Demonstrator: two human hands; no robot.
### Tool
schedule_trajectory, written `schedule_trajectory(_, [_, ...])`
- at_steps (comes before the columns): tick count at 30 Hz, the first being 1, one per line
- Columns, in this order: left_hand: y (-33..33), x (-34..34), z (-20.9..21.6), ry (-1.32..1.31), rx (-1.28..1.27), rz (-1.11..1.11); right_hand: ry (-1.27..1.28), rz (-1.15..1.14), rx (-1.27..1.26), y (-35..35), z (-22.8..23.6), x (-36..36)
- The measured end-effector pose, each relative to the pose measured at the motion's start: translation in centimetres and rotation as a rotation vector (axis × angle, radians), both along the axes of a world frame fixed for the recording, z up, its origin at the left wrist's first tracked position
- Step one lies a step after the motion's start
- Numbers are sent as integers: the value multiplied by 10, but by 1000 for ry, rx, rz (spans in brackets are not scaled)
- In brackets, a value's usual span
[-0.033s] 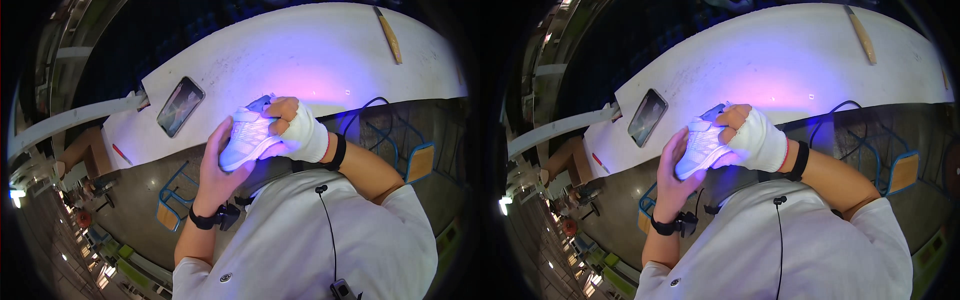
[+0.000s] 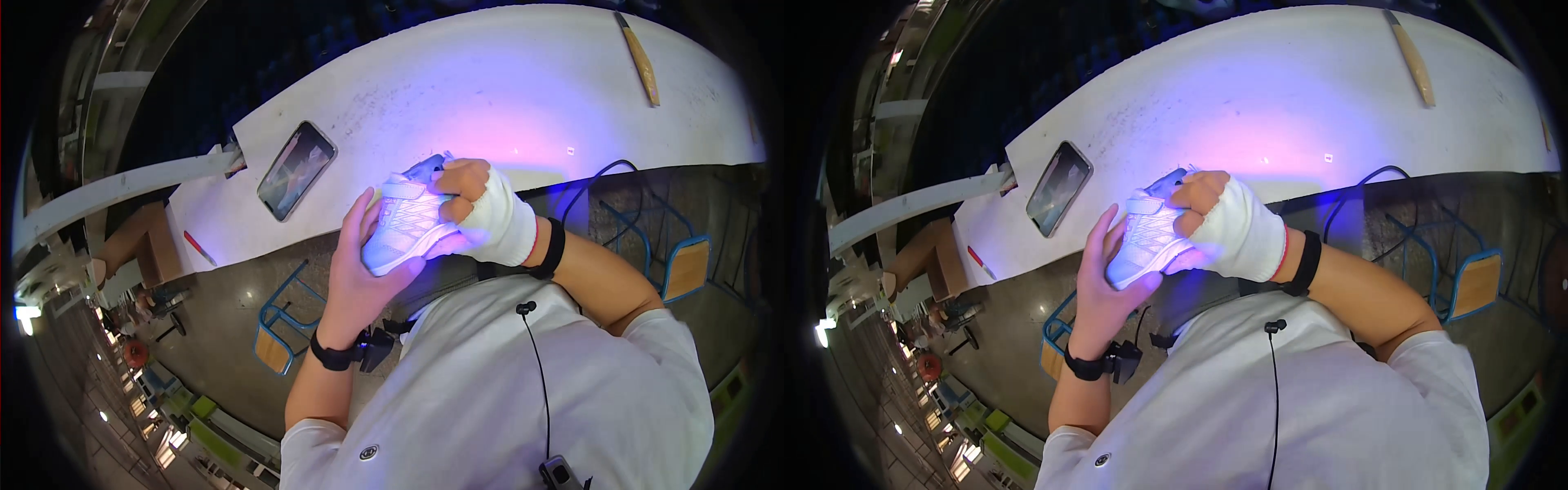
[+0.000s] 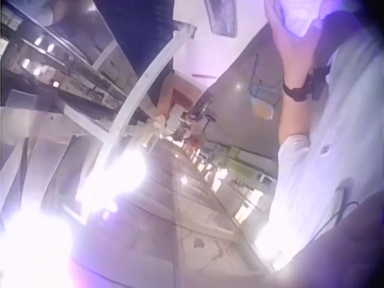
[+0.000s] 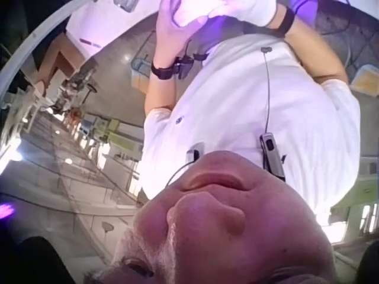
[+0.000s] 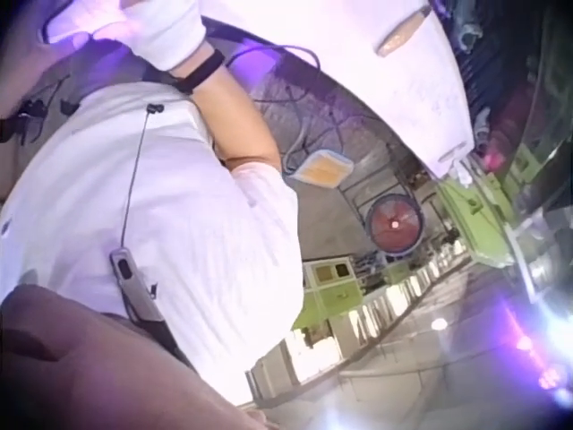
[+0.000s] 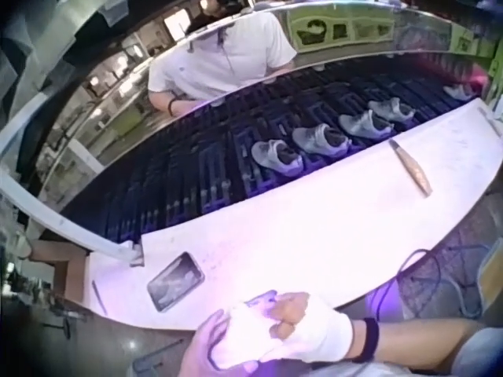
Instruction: Inspecting shoe components using a UV light on an assembly line.
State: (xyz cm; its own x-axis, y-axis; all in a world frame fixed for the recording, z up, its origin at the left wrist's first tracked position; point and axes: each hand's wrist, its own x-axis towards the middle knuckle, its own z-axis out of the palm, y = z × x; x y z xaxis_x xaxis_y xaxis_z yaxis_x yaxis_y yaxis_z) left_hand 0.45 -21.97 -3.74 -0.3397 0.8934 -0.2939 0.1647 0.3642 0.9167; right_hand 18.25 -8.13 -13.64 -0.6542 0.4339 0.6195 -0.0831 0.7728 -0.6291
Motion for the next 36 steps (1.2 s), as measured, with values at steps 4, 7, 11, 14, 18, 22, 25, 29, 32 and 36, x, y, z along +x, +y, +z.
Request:
schedule_trajectory(4, [-10, -4, -26, 143, -75, 3, 35, -14, 132, -8, -5, -2])
schedule_trajectory(7, [-11, 4, -18, 372, -84, -15, 62, -49, 202, -17, -10, -2])
schedule_trajectory(11, [10, -14, 21, 305, 77, -312, 50, -224, -201, -31, -11, 19])
schedule_trajectory(14, [30, 2, 40, 227, 123, -362, 283, -317, -625, -34, -6, 38])
schedule_trajectory(18, [41, 55, -6, 455, 599, -366, 294, 47, -567, 6, 60, 73])
schedule_trajectory(22, [22, 79, -41, 458, 587, -167, 105, 8, -381, 1, 75, 75])
schedule_trajectory(25, [25, 77, -58, 295, 635, -108, 30, -21, -244, -6, 84, 70])
schedule_trajectory(29, [31, 84, -49, 139, 669, -113, -38, -31, -257, -3, 89, 72])
schedule_trajectory(32, [35, 93, -44, 193, 800, -22, -26, -2, -317, 6, 90, 71])
schedule_trajectory(36, [45, 85, -48, 80, 740, -58, 39, 70, -451, 7, 78, 78])
